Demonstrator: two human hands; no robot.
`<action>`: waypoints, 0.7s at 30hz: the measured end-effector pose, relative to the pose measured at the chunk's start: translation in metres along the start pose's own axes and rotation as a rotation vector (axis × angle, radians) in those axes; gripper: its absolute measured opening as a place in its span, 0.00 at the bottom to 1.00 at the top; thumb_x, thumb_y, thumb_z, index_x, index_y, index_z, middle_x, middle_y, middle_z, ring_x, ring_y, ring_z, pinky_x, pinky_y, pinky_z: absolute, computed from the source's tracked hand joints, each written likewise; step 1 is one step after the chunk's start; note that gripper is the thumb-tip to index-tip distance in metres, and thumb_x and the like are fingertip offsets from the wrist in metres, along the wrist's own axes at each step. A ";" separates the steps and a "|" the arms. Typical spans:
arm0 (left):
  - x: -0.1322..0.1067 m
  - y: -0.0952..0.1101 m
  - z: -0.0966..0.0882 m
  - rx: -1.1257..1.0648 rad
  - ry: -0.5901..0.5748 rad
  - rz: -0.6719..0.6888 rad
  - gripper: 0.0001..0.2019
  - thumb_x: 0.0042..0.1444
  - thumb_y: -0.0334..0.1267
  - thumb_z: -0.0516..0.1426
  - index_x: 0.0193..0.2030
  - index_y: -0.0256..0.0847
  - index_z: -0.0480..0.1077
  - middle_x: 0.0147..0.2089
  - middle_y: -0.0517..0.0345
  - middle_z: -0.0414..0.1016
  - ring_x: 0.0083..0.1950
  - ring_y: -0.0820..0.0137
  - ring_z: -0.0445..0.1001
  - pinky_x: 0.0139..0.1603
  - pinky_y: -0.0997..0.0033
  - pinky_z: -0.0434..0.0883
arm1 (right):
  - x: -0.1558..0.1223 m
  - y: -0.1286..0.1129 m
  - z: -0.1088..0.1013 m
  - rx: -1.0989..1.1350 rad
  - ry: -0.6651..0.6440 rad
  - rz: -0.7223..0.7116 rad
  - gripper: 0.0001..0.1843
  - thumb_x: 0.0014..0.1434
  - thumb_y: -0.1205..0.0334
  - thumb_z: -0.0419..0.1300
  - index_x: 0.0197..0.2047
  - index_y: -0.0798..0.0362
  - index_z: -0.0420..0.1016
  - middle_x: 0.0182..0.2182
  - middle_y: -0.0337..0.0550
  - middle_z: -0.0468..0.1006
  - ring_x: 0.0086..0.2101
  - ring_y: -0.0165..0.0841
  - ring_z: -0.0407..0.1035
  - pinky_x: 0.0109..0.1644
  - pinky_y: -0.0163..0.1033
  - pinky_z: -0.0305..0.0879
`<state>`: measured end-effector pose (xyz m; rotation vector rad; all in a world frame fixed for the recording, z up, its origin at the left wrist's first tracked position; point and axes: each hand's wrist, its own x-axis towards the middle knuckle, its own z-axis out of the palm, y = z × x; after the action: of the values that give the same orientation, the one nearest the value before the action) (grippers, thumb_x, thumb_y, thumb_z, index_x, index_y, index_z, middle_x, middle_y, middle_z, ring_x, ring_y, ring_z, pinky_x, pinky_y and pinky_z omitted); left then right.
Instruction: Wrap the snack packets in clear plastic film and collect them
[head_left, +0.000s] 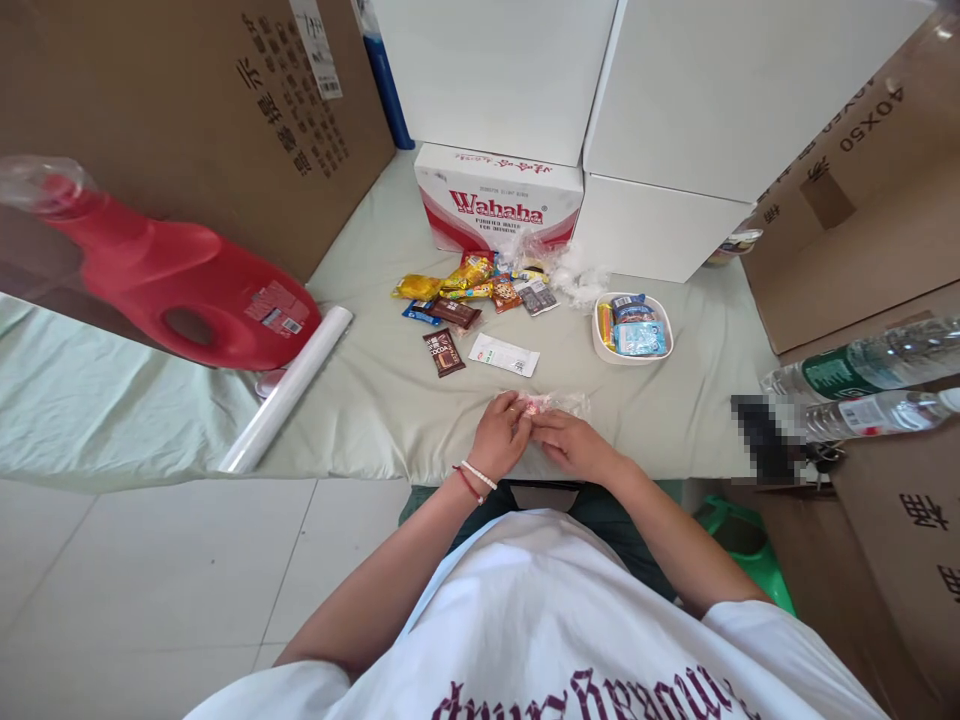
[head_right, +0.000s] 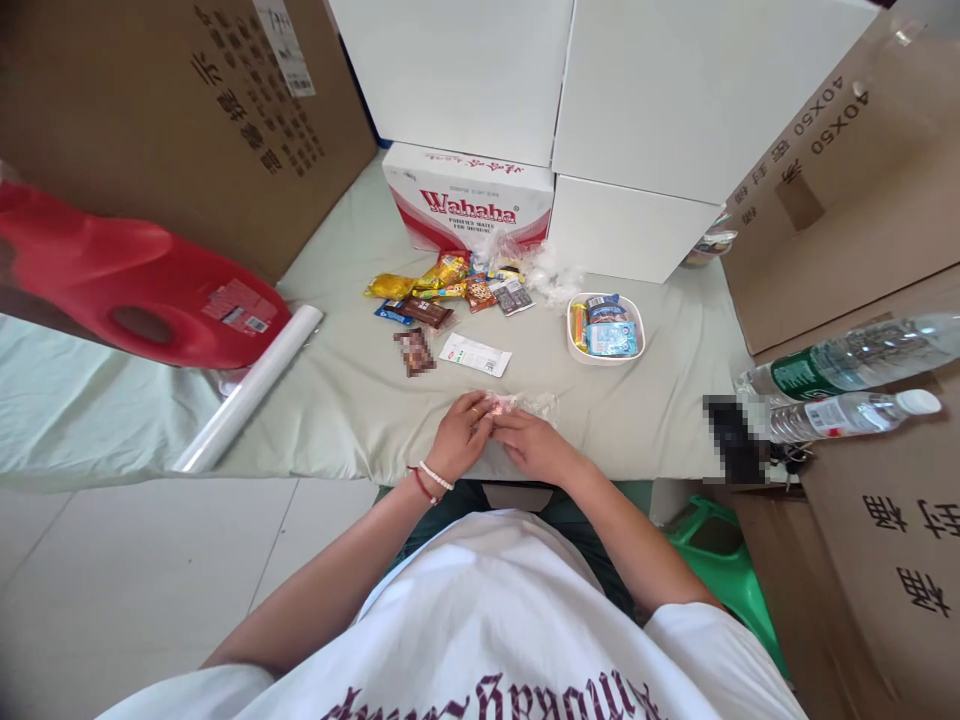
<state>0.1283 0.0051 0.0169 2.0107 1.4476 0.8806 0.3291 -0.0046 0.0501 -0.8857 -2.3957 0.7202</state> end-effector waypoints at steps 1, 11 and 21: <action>-0.003 -0.002 0.003 0.051 -0.001 0.035 0.17 0.65 0.34 0.53 0.57 0.38 0.76 0.61 0.43 0.75 0.63 0.57 0.74 0.68 0.50 0.71 | -0.005 0.001 -0.009 0.026 0.078 0.047 0.22 0.69 0.70 0.52 0.59 0.46 0.79 0.58 0.47 0.79 0.58 0.38 0.73 0.63 0.51 0.72; -0.023 -0.006 0.026 0.285 0.013 0.171 0.30 0.64 0.27 0.51 0.73 0.35 0.58 0.71 0.34 0.65 0.72 0.52 0.65 0.72 0.45 0.67 | -0.022 0.042 -0.024 -0.088 0.196 0.313 0.17 0.67 0.69 0.56 0.52 0.47 0.83 0.41 0.45 0.78 0.42 0.35 0.75 0.48 0.40 0.73; -0.037 -0.002 0.035 0.382 -0.034 0.187 0.33 0.67 0.29 0.49 0.78 0.31 0.50 0.77 0.29 0.57 0.79 0.51 0.56 0.75 0.45 0.62 | -0.044 0.053 -0.038 -0.051 0.368 0.503 0.39 0.62 0.59 0.63 0.75 0.47 0.61 0.67 0.57 0.63 0.42 0.38 0.72 0.44 0.46 0.75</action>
<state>0.1456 -0.0304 -0.0156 2.4610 1.5174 0.6751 0.4047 0.0110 0.0349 -1.5245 -1.8880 0.6051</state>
